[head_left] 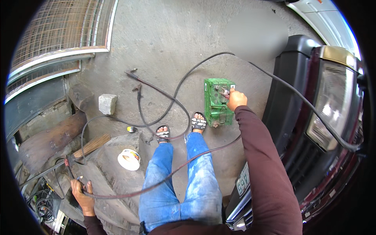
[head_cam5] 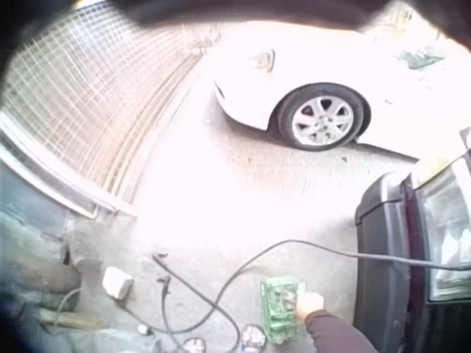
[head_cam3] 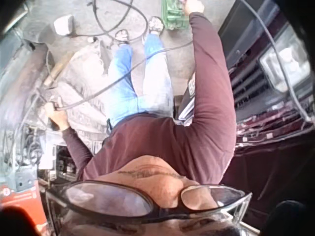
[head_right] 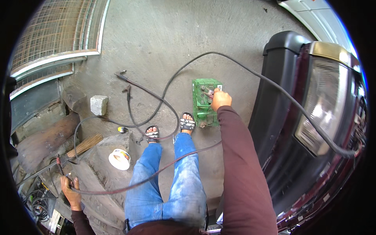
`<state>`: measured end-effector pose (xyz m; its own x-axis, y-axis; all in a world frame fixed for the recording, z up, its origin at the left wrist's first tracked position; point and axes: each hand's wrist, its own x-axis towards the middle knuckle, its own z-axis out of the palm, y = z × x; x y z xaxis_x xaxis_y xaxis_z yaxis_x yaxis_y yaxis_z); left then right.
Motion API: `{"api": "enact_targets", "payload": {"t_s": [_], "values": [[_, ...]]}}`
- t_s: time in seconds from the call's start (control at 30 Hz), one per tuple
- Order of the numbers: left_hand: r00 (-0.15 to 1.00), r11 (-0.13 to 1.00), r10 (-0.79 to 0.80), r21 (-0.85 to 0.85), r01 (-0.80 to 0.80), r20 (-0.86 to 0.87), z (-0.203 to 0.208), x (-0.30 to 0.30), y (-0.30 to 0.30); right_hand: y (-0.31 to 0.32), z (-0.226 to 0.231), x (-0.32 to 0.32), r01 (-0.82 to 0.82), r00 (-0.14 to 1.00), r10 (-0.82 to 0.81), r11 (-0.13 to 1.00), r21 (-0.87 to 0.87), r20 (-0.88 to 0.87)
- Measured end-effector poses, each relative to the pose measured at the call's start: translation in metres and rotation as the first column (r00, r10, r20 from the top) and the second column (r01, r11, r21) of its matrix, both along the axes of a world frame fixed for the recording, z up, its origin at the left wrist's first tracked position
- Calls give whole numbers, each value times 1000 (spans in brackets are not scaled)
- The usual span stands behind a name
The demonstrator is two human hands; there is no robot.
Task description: The person works on a car's engine bay, handling jumper cables and a battery charger. They connect the cables to the car battery and adjust the charger settings.
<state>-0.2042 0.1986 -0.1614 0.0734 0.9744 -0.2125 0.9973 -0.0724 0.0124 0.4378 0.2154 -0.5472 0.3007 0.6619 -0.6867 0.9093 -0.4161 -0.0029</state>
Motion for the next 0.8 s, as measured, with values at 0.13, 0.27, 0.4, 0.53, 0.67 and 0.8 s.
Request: {"api": "enact_targets", "payload": {"t_s": [0.13,0.27,0.4,0.53,0.67,0.8], "values": [[998,991,61,-117,-57,29,-26,34,-21,14,-47,17,-181,983,181,982,-46,-8],[1000,973,17,-229,-16,2,-45,58,-39,14,-74,25,-281,959,281,959,-18,-23],[997,964,72,-255,-75,-19,-51,60,-55,10,-85,19,-212,975,211,977,-13,-64],[980,955,194,-223,-197,-34,-58,52,-70,10,-79,-9,103,992,-109,990,-92,-61],[976,954,217,-207,-215,-13,-60,67,-67,2,-81,-25,295,953,-301,949,-110,-41],[992,976,123,-185,-117,19,-49,86,-45,-10,-99,-28,330,942,-334,941,-72,-39]]}}
